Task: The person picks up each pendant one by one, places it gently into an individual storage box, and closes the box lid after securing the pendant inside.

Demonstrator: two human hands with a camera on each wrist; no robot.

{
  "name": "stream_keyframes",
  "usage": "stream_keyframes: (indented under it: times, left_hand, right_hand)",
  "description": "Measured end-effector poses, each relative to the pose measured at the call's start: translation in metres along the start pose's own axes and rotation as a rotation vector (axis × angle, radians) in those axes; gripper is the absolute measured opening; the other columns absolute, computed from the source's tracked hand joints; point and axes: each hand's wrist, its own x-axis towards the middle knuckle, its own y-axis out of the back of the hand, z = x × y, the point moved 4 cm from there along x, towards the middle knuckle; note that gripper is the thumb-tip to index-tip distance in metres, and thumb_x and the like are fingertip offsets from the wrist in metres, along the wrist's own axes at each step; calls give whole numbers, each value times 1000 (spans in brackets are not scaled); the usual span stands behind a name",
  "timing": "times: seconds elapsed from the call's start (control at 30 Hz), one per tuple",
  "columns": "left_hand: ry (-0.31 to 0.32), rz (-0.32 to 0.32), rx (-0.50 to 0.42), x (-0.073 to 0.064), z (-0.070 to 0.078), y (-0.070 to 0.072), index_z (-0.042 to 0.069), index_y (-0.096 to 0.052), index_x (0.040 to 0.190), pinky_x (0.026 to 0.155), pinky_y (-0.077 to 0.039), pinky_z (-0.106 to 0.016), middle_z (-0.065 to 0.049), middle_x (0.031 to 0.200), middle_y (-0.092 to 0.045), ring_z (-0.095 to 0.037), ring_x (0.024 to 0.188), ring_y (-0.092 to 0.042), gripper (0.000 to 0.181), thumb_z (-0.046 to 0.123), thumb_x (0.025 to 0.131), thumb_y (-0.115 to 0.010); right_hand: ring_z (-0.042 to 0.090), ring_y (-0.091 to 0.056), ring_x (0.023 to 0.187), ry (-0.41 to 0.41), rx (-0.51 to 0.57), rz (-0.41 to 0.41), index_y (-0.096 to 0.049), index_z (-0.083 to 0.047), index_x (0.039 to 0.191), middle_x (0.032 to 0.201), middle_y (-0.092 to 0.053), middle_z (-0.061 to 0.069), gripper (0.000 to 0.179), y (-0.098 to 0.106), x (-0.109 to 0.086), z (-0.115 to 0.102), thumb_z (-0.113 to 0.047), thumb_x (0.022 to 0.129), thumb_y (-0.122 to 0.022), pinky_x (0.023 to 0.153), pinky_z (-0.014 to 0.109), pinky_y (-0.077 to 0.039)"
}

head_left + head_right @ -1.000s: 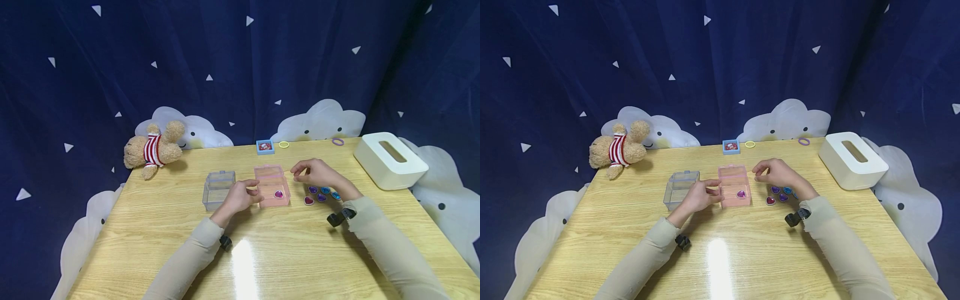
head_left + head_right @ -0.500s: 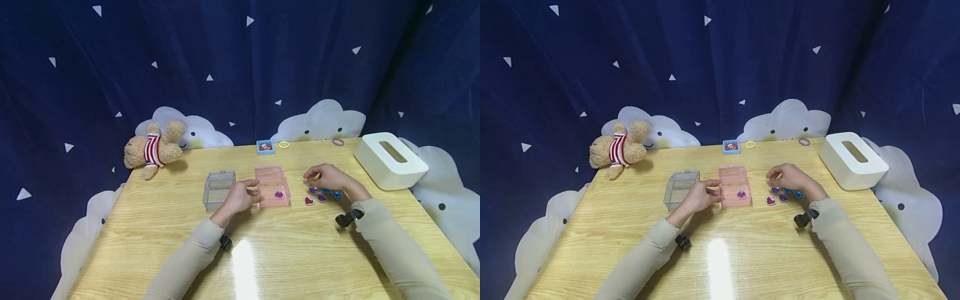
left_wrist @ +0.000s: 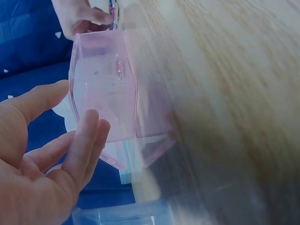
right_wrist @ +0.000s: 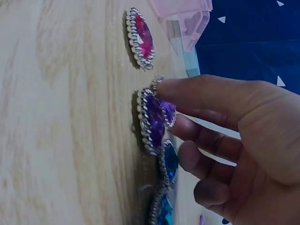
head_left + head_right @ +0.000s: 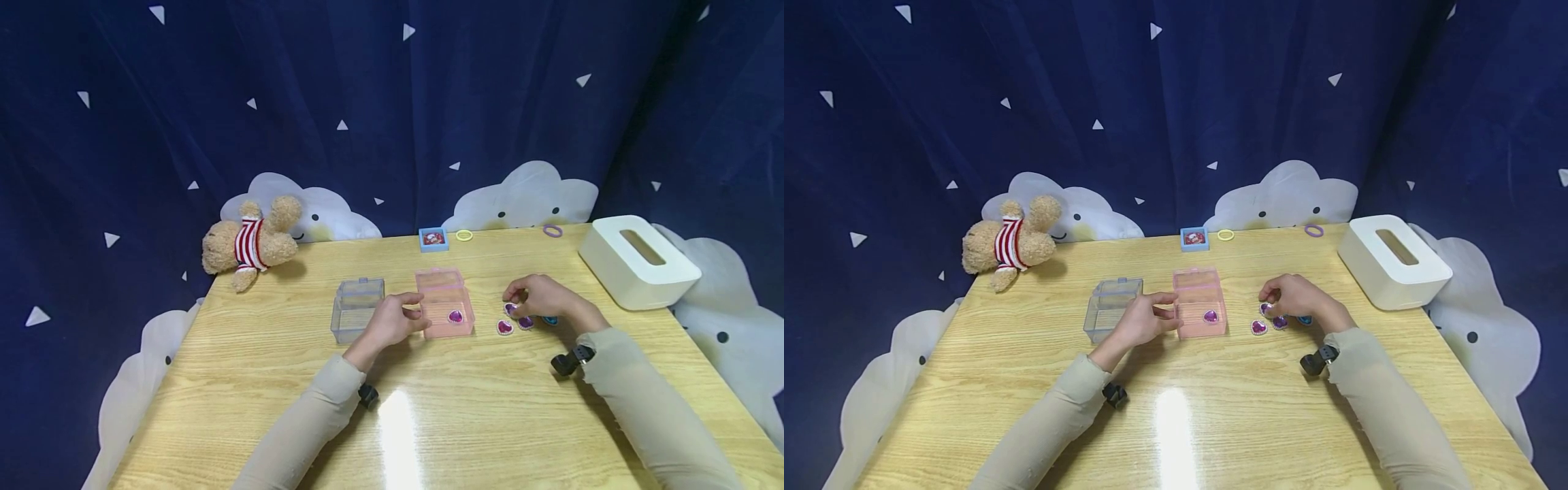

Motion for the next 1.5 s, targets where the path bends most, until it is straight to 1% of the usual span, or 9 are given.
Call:
stream_keyframes:
  times: [0.17,0.33,0.57,0.73,0.97,1.13,1.3,1.4,1.5]
  left_hand:
    - [-1,6,4,1,-1,-1,8,-60,138,73,-58,-25,-10,135,-66,-22,101,-73,58,18,84,-81]
    - [-7,7,0,0,0,-1,8,-60,137,71,-57,-22,-11,135,-65,-23,101,-73,58,17,84,-81]
    - [-1,1,-2,0,0,0,9,-60,138,70,-58,-22,-10,136,-65,-22,101,-73,58,17,84,-81]
    - [3,0,4,0,1,0,8,-60,138,71,-58,-23,-10,136,-65,-22,101,-73,58,17,85,-80]
    - [2,-5,6,-1,2,0,7,-59,138,71,-58,-23,-11,137,-64,-22,102,-73,58,16,85,-80]
    - [1,-7,0,-1,3,1,6,-59,138,72,-59,-23,-11,137,-64,-23,103,-73,57,14,85,-79]
    - [5,-9,-1,-1,3,1,7,-60,138,71,-58,-23,-11,137,-64,-22,102,-73,57,14,85,-79]
    - [6,-9,0,-1,3,1,7,-60,138,71,-58,-23,-11,138,-63,-22,102,-73,57,14,85,-79]
    - [4,-8,0,-1,4,1,6,-59,138,72,-59,-23,-11,138,-63,-23,102,-73,57,14,85,-79]
  right_hand:
    - [13,-57,79,-18,-24,33,-73,-15,99,88,-69,-2,24,-1,4,1,-23,80,-83,71,28,-46]
    - [14,-57,81,-34,-48,19,-73,-15,102,90,-69,-1,30,1,3,0,-21,76,-85,72,29,-46]
    - [14,-56,80,-30,-100,20,-74,-17,98,87,-68,-2,25,1,2,1,-21,77,-85,72,29,-45]
    - [13,-58,80,-22,-114,39,-75,-18,98,88,-69,-3,24,1,2,1,-24,77,-84,72,30,-46]
    - [13,-60,81,-40,-108,71,-75,-20,97,89,-72,-5,23,3,3,1,-31,79,-84,75,31,-48]
    - [12,-61,78,1,-47,100,-75,-16,101,89,-72,-3,25,8,3,-6,-29,81,-82,69,28,-49]
    - [13,-56,73,45,23,126,-74,-18,103,91,-72,-3,25,12,4,-17,-29,82,-82,60,26,-46]
    - [13,-56,72,71,29,140,-74,-21,102,92,-72,-3,23,15,5,-26,-28,82,-82,59,25,-47]
    - [13,-59,74,97,27,146,-74,-21,103,93,-72,-3,22,17,5,-36,-27,82,-82,62,24,-49]
